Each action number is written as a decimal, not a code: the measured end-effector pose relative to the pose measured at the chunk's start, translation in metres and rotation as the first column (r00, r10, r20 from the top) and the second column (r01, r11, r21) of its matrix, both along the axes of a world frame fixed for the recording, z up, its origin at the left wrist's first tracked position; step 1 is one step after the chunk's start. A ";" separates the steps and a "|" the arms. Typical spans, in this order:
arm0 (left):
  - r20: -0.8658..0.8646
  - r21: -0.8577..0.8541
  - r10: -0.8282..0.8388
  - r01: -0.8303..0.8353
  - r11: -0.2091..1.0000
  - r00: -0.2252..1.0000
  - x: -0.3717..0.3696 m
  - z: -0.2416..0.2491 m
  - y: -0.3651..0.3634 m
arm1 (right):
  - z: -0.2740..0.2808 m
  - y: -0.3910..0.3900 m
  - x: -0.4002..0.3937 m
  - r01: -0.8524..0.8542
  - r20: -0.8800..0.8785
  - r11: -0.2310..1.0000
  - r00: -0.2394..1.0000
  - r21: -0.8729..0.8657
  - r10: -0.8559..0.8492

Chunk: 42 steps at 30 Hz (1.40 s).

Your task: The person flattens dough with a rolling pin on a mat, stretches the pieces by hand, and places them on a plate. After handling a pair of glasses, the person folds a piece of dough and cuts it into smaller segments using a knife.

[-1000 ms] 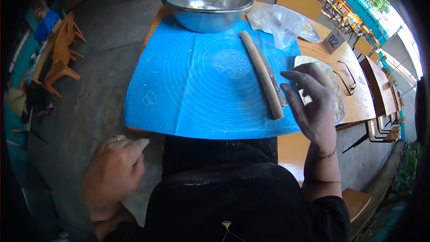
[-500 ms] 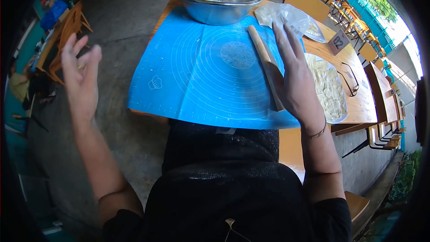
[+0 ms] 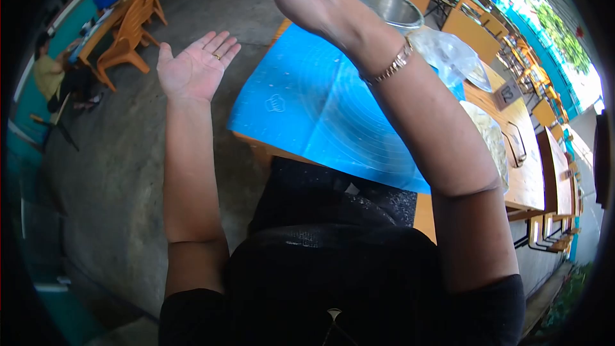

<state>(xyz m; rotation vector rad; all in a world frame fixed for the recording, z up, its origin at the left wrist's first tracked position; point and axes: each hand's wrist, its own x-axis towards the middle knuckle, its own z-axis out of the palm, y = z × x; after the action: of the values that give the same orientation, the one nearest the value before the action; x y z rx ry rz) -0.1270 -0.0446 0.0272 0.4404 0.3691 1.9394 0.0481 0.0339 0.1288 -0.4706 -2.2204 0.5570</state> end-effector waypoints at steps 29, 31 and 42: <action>0.082 -0.437 0.419 -0.345 0.831 0.904 -0.055 -0.013 -0.027 | -0.137 -0.033 -0.189 -0.335 0.455 0.940 0.829 -0.063 0.326; 0.060 -0.221 0.399 -0.378 0.899 0.915 -0.112 -0.018 -0.045 | -0.110 -0.017 -0.166 -0.116 0.781 0.984 0.624 0.137 -0.035; -0.975 0.214 0.120 -0.928 0.305 -0.185 -0.101 -0.110 0.023 | -0.081 -0.016 -0.183 -0.479 -0.426 0.137 0.855 -0.867 0.297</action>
<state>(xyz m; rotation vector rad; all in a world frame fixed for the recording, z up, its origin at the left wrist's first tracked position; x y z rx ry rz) -0.2277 -0.0219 -0.0830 1.1473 2.6359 1.8415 -0.1349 0.0181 0.0474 -0.3725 -1.5220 2.2683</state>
